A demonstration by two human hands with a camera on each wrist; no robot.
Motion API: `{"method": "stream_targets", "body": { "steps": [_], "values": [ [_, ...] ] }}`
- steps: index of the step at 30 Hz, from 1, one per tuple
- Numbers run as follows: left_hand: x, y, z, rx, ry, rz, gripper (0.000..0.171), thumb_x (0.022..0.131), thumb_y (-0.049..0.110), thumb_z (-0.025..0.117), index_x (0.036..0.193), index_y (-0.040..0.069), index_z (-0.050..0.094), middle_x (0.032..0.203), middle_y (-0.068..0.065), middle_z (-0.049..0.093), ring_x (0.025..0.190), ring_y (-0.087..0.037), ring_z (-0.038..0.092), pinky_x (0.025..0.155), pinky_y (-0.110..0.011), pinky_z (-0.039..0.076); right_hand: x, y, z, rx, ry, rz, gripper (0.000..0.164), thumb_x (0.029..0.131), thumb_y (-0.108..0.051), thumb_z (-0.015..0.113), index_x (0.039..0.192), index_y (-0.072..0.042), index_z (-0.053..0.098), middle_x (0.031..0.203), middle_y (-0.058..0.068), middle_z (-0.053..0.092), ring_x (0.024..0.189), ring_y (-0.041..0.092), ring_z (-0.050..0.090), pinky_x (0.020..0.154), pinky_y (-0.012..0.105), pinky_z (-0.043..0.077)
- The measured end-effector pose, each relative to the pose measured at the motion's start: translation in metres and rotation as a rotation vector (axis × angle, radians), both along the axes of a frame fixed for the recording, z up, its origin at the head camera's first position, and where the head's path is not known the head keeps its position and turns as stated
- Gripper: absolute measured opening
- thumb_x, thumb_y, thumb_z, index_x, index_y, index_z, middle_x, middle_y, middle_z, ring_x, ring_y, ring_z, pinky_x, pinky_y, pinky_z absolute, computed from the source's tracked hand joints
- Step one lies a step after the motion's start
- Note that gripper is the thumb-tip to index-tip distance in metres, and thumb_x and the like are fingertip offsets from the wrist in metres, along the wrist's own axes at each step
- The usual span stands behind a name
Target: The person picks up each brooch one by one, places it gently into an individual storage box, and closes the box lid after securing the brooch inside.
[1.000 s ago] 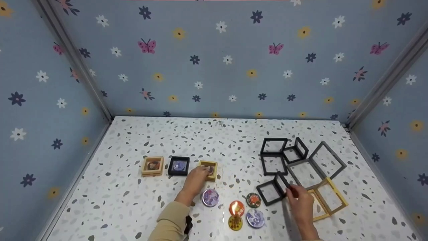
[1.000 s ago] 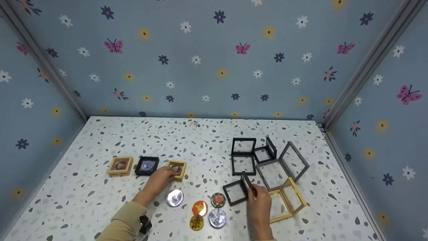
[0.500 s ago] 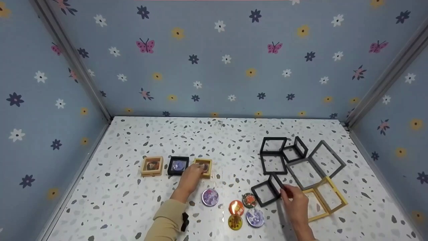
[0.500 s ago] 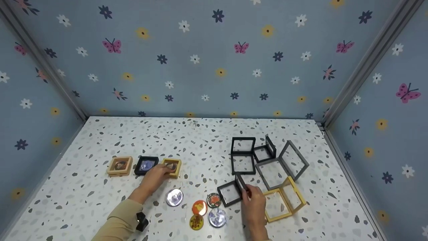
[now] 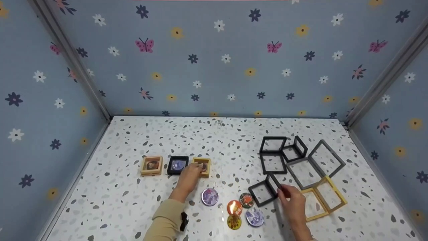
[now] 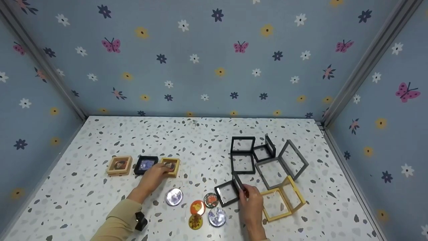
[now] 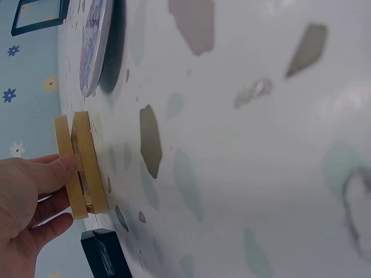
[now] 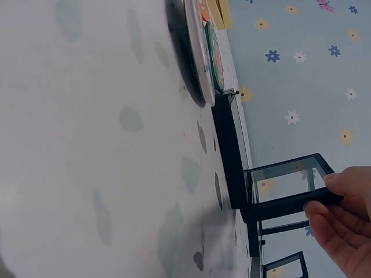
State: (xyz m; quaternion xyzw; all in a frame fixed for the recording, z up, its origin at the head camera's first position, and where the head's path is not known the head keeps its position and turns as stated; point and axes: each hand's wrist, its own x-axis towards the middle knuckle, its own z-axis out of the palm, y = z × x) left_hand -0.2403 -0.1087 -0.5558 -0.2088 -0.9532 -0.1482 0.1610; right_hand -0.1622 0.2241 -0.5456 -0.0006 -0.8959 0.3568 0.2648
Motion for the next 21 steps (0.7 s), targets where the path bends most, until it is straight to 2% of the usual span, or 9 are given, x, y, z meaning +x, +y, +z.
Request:
{"method": "stream_targets", "body": {
  "steps": [8,15,21],
  "values": [
    [0.004,0.001,0.0,0.013,0.056,0.01,0.022,0.075,-0.008,0.059,0.096,-0.006,0.064,0.091,-0.019,0.059,0.083,-0.031,0.058,0.075,-0.038,0.048,0.0,0.001,0.0,-0.001,0.017,0.022,0.013,0.073,0.005,0.068,0.086,0.004,0.066,0.076,0.008,0.062,0.063,0.015,0.058,0.055,0.025,0.049],
    [0.012,0.01,0.006,0.081,0.032,0.032,0.017,0.073,-0.002,0.066,0.09,-0.003,0.063,0.09,-0.015,0.057,0.084,-0.028,0.056,0.077,-0.037,0.047,0.0,0.001,0.001,-0.013,-0.004,0.019,0.014,0.073,0.005,0.068,0.087,0.003,0.067,0.076,0.007,0.062,0.063,0.015,0.058,0.055,0.024,0.048],
    [0.021,0.023,0.008,0.15,0.022,0.008,0.018,0.075,0.006,0.069,0.09,-0.001,0.063,0.092,-0.013,0.056,0.088,-0.028,0.056,0.08,-0.037,0.046,0.001,0.001,0.001,-0.012,-0.004,0.019,0.014,0.073,0.005,0.068,0.086,0.004,0.066,0.076,0.008,0.062,0.063,0.016,0.058,0.055,0.024,0.049]
  ]
}}
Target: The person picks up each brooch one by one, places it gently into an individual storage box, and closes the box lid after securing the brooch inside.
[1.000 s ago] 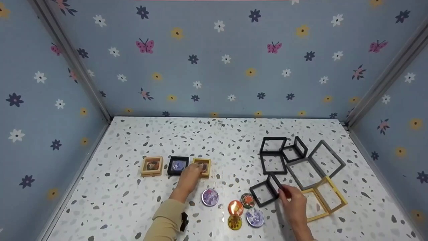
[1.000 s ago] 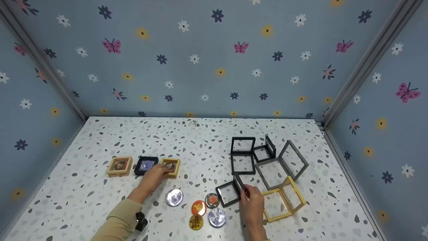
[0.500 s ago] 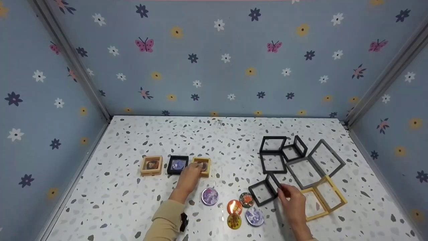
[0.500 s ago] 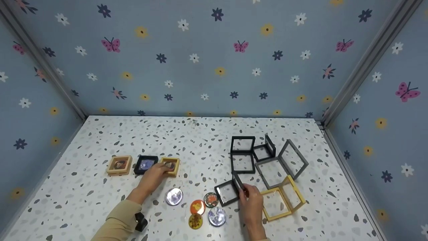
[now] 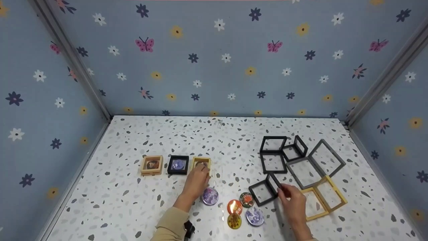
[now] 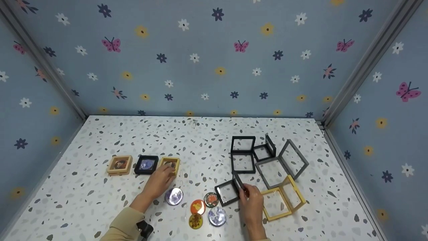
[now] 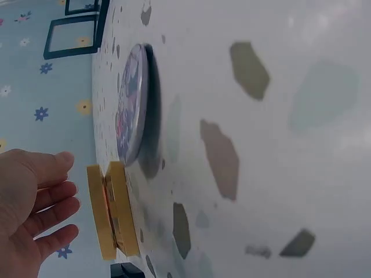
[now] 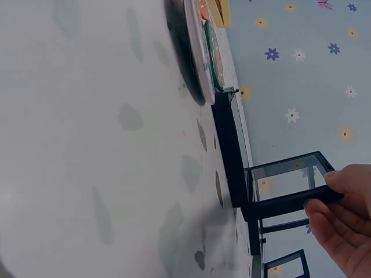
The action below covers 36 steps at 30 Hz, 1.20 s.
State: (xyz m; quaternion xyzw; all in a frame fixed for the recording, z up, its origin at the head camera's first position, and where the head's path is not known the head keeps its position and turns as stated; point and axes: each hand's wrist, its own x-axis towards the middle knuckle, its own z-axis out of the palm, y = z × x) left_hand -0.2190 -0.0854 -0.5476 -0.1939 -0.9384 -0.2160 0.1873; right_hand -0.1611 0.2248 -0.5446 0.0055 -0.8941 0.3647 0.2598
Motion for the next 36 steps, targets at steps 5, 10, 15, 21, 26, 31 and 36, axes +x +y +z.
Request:
{"method": "stream_targets", "body": {
  "steps": [5,10,15,21,26,31,36],
  "values": [
    [0.009,0.013,0.003,0.034,-0.051,-0.031,0.023,0.076,0.008,0.068,0.096,-0.001,0.061,0.094,-0.012,0.055,0.09,-0.027,0.055,0.079,-0.037,0.046,0.0,0.0,-0.001,0.0,-0.003,-0.003,0.013,0.073,0.005,0.068,0.087,0.004,0.066,0.076,0.007,0.062,0.063,0.016,0.058,0.055,0.024,0.049],
    [0.021,0.029,0.006,0.05,-0.119,-0.086,0.029,0.078,0.01,0.068,0.102,-0.002,0.058,0.097,-0.01,0.054,0.091,-0.025,0.054,0.081,-0.036,0.044,0.0,0.001,-0.001,-0.013,0.0,-0.008,0.014,0.073,0.005,0.068,0.087,0.003,0.066,0.076,0.007,0.062,0.063,0.015,0.058,0.055,0.022,0.048],
    [0.033,0.047,0.01,0.027,-0.219,-0.117,0.038,0.08,0.018,0.067,0.112,0.001,0.054,0.105,-0.009,0.052,0.099,-0.024,0.052,0.085,-0.035,0.043,0.001,0.001,0.0,-0.026,0.015,-0.001,0.013,0.073,0.004,0.069,0.086,0.003,0.067,0.076,0.007,0.063,0.063,0.015,0.059,0.055,0.021,0.048],
    [0.042,0.064,0.009,0.02,-0.303,-0.159,0.044,0.08,0.023,0.066,0.117,0.003,0.052,0.111,-0.009,0.051,0.103,-0.024,0.05,0.087,-0.036,0.042,-0.001,0.001,-0.001,-0.028,0.015,0.001,0.012,0.073,0.004,0.068,0.086,0.003,0.067,0.076,0.008,0.063,0.063,0.015,0.059,0.055,0.023,0.048],
    [0.046,0.076,0.004,0.029,-0.284,-0.221,0.045,0.078,0.02,0.068,0.115,0.0,0.053,0.11,-0.011,0.052,0.103,-0.023,0.05,0.089,-0.033,0.04,-0.001,0.001,-0.001,-0.04,0.01,-0.001,0.013,0.073,0.004,0.068,0.086,0.003,0.067,0.076,0.008,0.063,0.063,0.015,0.058,0.055,0.022,0.048],
    [0.049,0.088,-0.005,-0.012,-0.257,-0.246,0.045,0.076,0.021,0.07,0.112,0.001,0.055,0.108,-0.01,0.053,0.101,-0.022,0.051,0.088,-0.031,0.041,-0.001,0.001,-0.001,-0.044,0.019,0.001,0.013,0.073,0.003,0.069,0.086,0.003,0.067,0.076,0.007,0.063,0.063,0.014,0.058,0.055,0.021,0.048],
    [0.051,0.096,-0.01,-0.058,-0.281,-0.246,0.046,0.074,0.021,0.071,0.112,0.001,0.055,0.108,-0.009,0.054,0.1,-0.021,0.05,0.086,-0.031,0.041,0.0,0.002,-0.002,-0.042,0.021,0.003,0.013,0.073,0.004,0.069,0.086,0.003,0.067,0.076,0.007,0.063,0.063,0.013,0.058,0.055,0.022,0.048]
  ]
}}
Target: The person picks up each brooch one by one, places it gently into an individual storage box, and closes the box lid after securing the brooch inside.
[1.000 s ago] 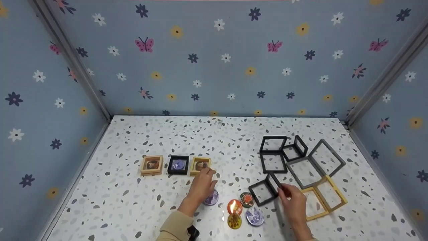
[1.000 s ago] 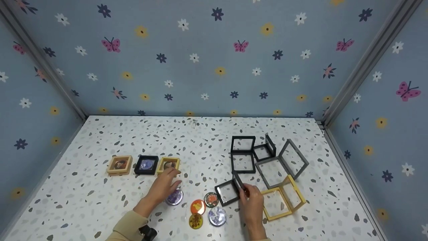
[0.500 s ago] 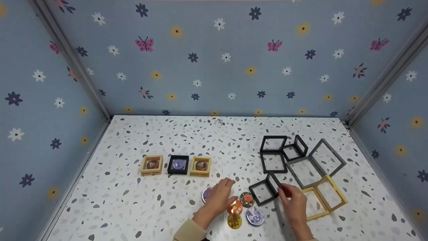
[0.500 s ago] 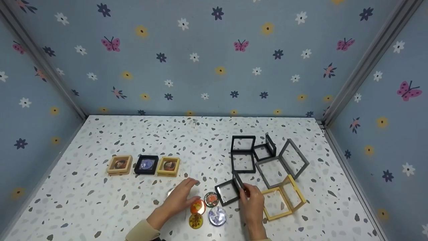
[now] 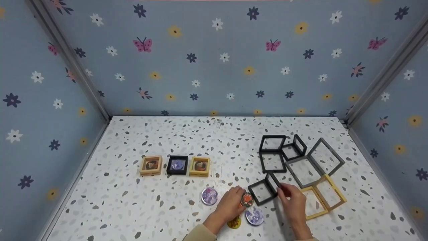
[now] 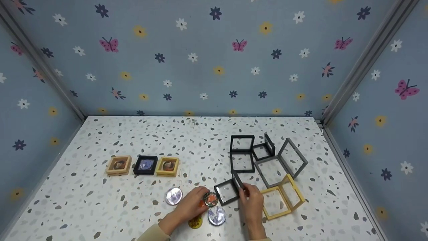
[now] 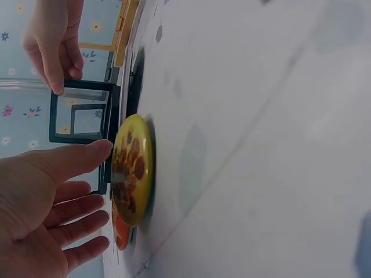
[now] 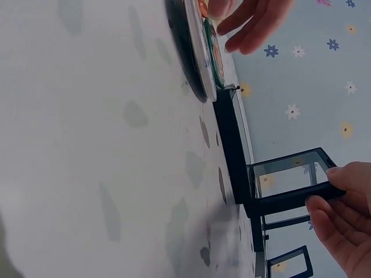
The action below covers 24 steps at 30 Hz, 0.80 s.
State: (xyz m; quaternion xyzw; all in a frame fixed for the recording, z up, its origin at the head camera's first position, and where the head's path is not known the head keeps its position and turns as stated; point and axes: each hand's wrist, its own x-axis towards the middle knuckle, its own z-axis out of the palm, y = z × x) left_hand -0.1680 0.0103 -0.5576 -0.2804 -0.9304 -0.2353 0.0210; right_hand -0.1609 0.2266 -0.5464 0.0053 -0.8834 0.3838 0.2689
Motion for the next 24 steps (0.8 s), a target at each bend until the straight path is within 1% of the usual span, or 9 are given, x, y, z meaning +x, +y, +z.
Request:
{"method": "stream_targets", "body": {
  "steps": [3,8,12,15,19,22,23,24],
  "values": [
    [-0.0004,0.0025,-0.0008,-0.02,-0.018,0.004,0.046,0.073,0.02,0.071,0.112,0.001,0.054,0.11,-0.01,0.053,0.102,-0.022,0.05,0.087,-0.032,0.041,-0.0001,0.0001,-0.0004,0.005,0.002,0.0,0.013,0.073,0.004,0.069,0.085,0.002,0.067,0.076,0.006,0.063,0.062,0.013,0.058,0.055,0.02,0.047],
    [-0.0021,0.006,-0.0008,-0.037,-0.037,-0.004,0.045,0.074,0.019,0.071,0.113,0.001,0.054,0.11,-0.01,0.054,0.102,-0.022,0.05,0.088,-0.032,0.04,-0.0004,0.0008,-0.0015,0.01,0.043,0.012,0.013,0.072,0.005,0.069,0.084,0.003,0.067,0.075,0.007,0.063,0.06,0.013,0.057,0.055,0.011,0.043],
    [-0.0029,0.0084,-0.0015,-0.032,-0.018,-0.006,0.042,0.074,0.018,0.071,0.109,0.002,0.055,0.105,-0.009,0.055,0.098,-0.021,0.051,0.085,-0.03,0.041,0.0,0.0006,-0.0011,0.014,0.025,0.007,0.013,0.072,0.005,0.069,0.085,0.003,0.067,0.075,0.006,0.063,0.061,0.013,0.058,0.055,0.015,0.045],
    [-0.0029,0.0096,-0.0017,-0.038,-0.011,-0.003,0.04,0.074,0.018,0.071,0.108,0.003,0.055,0.103,-0.008,0.056,0.096,-0.02,0.051,0.083,-0.029,0.042,0.0,0.0001,-0.0009,0.01,-0.002,-0.003,0.013,0.073,0.004,0.069,0.086,0.003,0.067,0.075,0.006,0.063,0.062,0.014,0.058,0.054,0.022,0.048],
    [-0.0033,0.0107,-0.0024,-0.025,-0.039,-0.001,0.041,0.074,0.015,0.071,0.108,0.0,0.055,0.103,-0.009,0.055,0.097,-0.021,0.051,0.085,-0.029,0.042,-0.0001,0.0001,-0.002,0.004,-0.001,-0.004,0.014,0.073,0.004,0.069,0.086,0.002,0.067,0.075,0.005,0.063,0.062,0.013,0.058,0.055,0.021,0.048],
    [-0.0035,0.0101,-0.0024,0.016,-0.045,-0.009,0.04,0.073,0.012,0.07,0.107,-0.002,0.055,0.101,-0.011,0.055,0.096,-0.022,0.05,0.085,-0.03,0.042,0.0002,0.0003,-0.0024,0.008,0.01,-0.006,0.014,0.072,0.004,0.07,0.086,0.002,0.067,0.075,0.005,0.063,0.062,0.012,0.058,0.054,0.018,0.047],
    [-0.0033,0.0095,-0.0018,0.028,-0.039,-0.013,0.04,0.072,0.012,0.07,0.106,-0.003,0.055,0.1,-0.011,0.054,0.094,-0.022,0.05,0.084,-0.03,0.042,0.0001,0.0003,-0.0023,0.008,0.014,-0.006,0.014,0.072,0.004,0.07,0.086,0.002,0.067,0.075,0.005,0.063,0.061,0.012,0.058,0.054,0.018,0.046],
    [-0.0042,0.0085,-0.0037,0.047,-0.005,-0.024,0.039,0.072,0.013,0.07,0.104,-0.003,0.055,0.098,-0.01,0.054,0.091,-0.021,0.05,0.081,-0.029,0.043,0.0,0.0003,-0.0022,0.008,0.016,-0.006,0.014,0.072,0.004,0.07,0.086,0.002,0.067,0.075,0.005,0.063,0.061,0.012,0.057,0.054,0.017,0.046]
  ]
}}
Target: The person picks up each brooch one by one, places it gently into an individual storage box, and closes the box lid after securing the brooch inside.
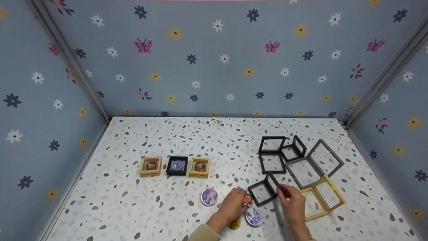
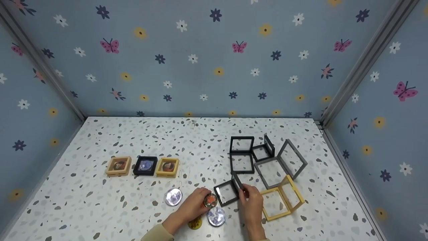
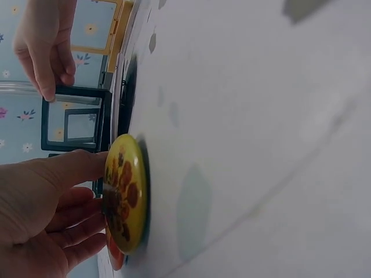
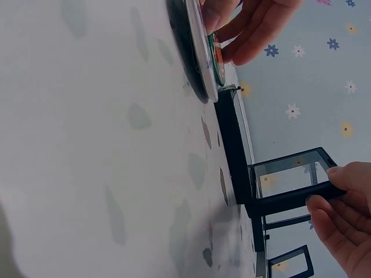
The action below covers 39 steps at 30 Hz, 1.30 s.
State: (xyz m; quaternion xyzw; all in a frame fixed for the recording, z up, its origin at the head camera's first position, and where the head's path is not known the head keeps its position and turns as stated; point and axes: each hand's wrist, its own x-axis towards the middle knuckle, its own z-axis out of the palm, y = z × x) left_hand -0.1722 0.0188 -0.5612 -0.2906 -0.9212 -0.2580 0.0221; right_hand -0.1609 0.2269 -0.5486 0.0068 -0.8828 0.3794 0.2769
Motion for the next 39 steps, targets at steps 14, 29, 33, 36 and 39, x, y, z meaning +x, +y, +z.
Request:
{"method": "stream_targets", "body": {
  "steps": [14,29,33,36,39],
  "values": [
    [0.002,0.008,0.013,0.052,-0.009,0.062,0.042,0.072,0.017,0.073,0.106,0.001,0.056,0.101,-0.006,0.053,0.094,-0.018,0.049,0.084,-0.026,0.042,0.0,-0.001,0.0,-0.01,0.006,0.01,0.013,0.073,0.004,0.069,0.085,0.002,0.067,0.075,0.005,0.063,0.061,0.012,0.058,0.055,0.012,0.043],
    [-0.015,0.034,0.01,0.044,-0.007,0.026,0.042,0.072,0.014,0.072,0.107,-0.002,0.055,0.101,-0.009,0.052,0.096,-0.02,0.049,0.085,-0.025,0.041,0.0,-0.001,-0.001,-0.003,-0.019,-0.007,0.014,0.073,0.004,0.069,0.086,0.002,0.067,0.076,0.006,0.063,0.062,0.014,0.058,0.055,0.021,0.048],
    [-0.019,0.038,0.01,0.009,0.0,0.019,0.042,0.073,0.015,0.072,0.108,-0.002,0.055,0.102,-0.009,0.053,0.097,-0.02,0.049,0.086,-0.025,0.041,0.0,-0.001,0.0,-0.01,-0.029,-0.01,0.014,0.073,0.003,0.069,0.087,0.002,0.067,0.077,0.006,0.063,0.063,0.014,0.058,0.055,0.021,0.048],
    [-0.022,0.042,0.01,0.002,-0.008,0.026,0.042,0.074,0.016,0.072,0.108,-0.002,0.055,0.101,-0.009,0.053,0.096,-0.021,0.05,0.085,-0.026,0.042,0.0,-0.001,0.0,-0.013,-0.028,-0.01,0.014,0.073,0.004,0.069,0.087,0.002,0.067,0.077,0.006,0.063,0.063,0.014,0.058,0.055,0.02,0.047],
    [-0.023,0.045,0.01,-0.008,-0.022,0.035,0.042,0.074,0.017,0.072,0.109,-0.001,0.055,0.102,-0.009,0.054,0.096,-0.02,0.051,0.084,-0.026,0.042,0.0,-0.001,0.0,-0.016,-0.024,-0.009,0.014,0.073,0.004,0.069,0.087,0.002,0.067,0.076,0.006,0.063,0.063,0.014,0.058,0.055,0.018,0.047]
  ]
}}
